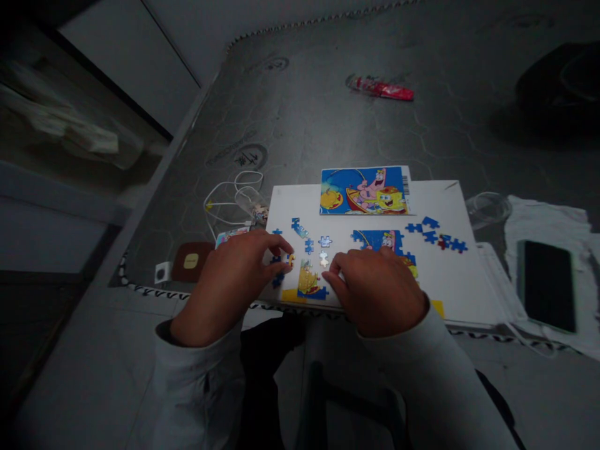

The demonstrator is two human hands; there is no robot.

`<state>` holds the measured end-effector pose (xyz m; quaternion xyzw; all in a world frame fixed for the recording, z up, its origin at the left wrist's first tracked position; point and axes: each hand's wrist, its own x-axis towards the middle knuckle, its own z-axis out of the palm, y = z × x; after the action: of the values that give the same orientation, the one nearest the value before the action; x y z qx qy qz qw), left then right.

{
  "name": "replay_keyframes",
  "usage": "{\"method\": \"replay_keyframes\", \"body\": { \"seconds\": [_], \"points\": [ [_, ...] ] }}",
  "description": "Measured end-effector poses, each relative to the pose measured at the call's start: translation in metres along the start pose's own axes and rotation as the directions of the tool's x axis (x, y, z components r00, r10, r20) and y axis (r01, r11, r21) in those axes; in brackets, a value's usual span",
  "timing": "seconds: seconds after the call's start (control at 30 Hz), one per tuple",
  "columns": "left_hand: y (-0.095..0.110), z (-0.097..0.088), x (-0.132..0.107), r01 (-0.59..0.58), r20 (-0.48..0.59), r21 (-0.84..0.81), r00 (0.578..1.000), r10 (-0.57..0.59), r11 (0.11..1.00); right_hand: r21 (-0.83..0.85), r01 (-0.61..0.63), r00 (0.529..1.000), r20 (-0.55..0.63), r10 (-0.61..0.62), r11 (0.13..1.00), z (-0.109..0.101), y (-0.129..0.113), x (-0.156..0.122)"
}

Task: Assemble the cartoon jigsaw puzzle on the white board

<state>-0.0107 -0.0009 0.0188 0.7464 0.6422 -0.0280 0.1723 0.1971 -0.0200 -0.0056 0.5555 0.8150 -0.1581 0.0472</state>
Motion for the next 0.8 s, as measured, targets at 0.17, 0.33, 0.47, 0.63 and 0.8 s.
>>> {"method": "replay_keyframes", "body": {
  "seconds": [0.17, 0.33, 0.47, 0.63, 0.8],
  "points": [
    [0.001, -0.001, 0.0, -0.026, 0.012, -0.043, 1.0, 0.027, 0.999, 0.004, -0.011, 1.0, 0.016, 0.011, 1.0, -0.001, -0.001, 0.001],
    [0.003, -0.001, -0.001, -0.071, 0.038, -0.101, 0.996, 0.075, 0.992, 0.016, -0.004, 1.0, 0.002, 0.004, 1.0, -0.001, -0.001, 0.0],
    [0.007, -0.002, -0.001, -0.128, 0.003, -0.187, 0.991, 0.131, 0.974, 0.043, 0.019, 0.999, -0.049, -0.017, 0.999, -0.001, 0.0, 0.0],
    [0.011, 0.0, -0.001, -0.201, 0.013, -0.268, 0.977, 0.213, 0.942, 0.196, 0.102, 0.98, -0.188, -0.065, 0.975, 0.002, -0.001, 0.0],
    [0.011, 0.004, -0.001, -0.22, 0.008, -0.301, 0.972, 0.233, 0.928, 0.255, 0.125, 0.967, -0.247, -0.061, 0.959, 0.004, -0.001, 0.001]
  ]
}}
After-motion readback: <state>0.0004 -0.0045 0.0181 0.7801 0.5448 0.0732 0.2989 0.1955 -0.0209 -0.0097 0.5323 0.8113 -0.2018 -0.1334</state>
